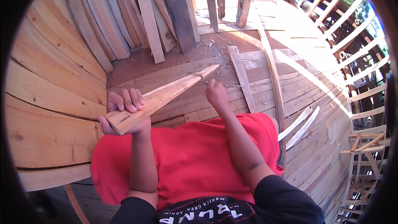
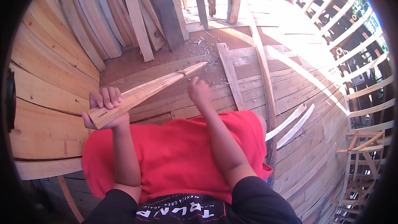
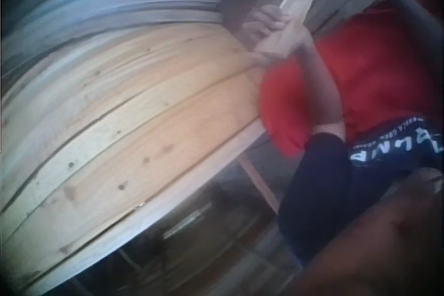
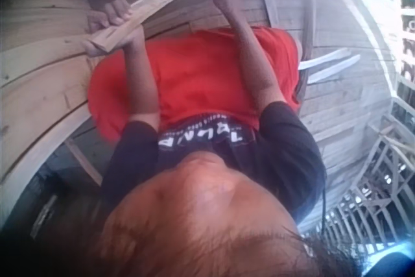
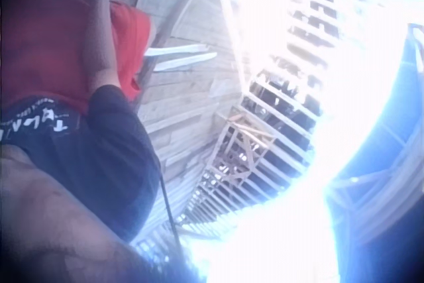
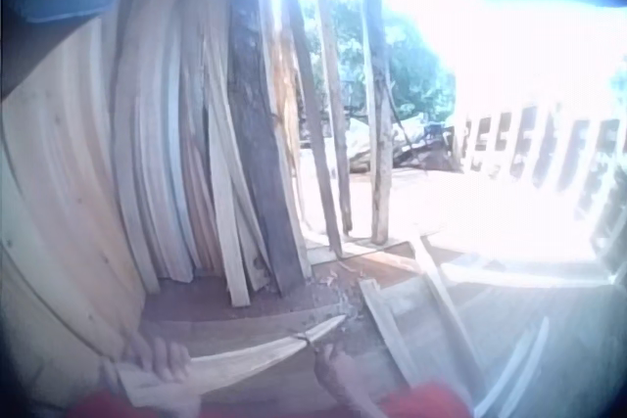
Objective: The person sits on a wooden floor and uses a knife to carve a small piece of wood. They hold the wood in their left hand and shave off thin strips with the knife in their right hand, creating a pointed tip.
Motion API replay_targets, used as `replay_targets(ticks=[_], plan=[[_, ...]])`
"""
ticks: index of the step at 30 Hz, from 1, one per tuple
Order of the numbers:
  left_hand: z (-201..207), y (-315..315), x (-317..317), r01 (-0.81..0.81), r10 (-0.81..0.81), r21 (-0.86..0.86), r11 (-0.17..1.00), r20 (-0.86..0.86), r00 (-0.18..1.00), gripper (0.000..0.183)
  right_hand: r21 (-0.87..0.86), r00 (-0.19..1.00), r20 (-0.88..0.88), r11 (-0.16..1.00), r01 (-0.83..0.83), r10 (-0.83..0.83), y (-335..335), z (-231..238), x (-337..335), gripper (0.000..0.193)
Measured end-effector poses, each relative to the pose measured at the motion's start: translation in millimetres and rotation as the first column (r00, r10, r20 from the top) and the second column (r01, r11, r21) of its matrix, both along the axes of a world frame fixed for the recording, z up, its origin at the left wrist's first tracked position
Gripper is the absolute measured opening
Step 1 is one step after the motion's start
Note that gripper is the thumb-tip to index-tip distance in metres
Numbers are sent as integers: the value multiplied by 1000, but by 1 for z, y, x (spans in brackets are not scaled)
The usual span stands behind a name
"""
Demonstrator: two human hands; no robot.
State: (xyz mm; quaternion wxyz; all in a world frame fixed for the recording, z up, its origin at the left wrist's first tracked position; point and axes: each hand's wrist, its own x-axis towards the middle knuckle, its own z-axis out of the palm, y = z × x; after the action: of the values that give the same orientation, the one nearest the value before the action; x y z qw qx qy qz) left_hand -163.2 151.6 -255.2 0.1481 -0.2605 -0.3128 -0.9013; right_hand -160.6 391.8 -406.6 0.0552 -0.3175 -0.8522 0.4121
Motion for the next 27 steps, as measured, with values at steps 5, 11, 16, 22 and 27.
replay_targets(ticks=[5,11,16,22,27], plan=[[-8,-6,-1,-55,53,39,998,46,998,54,-125,969,-37,961,-248,245,-61,68,23,63],[-9,-4,-13,-32,25,78,996,90,996,54,83,990,-50,988,-127,131,15,-16,-6,62],[-9,-11,-7,-33,29,45,998,74,997,56,-27,965,-17,965,-261,260,-55,59,23,62],[-3,4,-5,-11,7,54,998,65,998,58,122,997,-81,993,0,10,4,0,-3,62],[-6,-14,-7,-24,22,40,999,37,999,58,11,972,-13,972,-233,233,-51,71,20,62]])
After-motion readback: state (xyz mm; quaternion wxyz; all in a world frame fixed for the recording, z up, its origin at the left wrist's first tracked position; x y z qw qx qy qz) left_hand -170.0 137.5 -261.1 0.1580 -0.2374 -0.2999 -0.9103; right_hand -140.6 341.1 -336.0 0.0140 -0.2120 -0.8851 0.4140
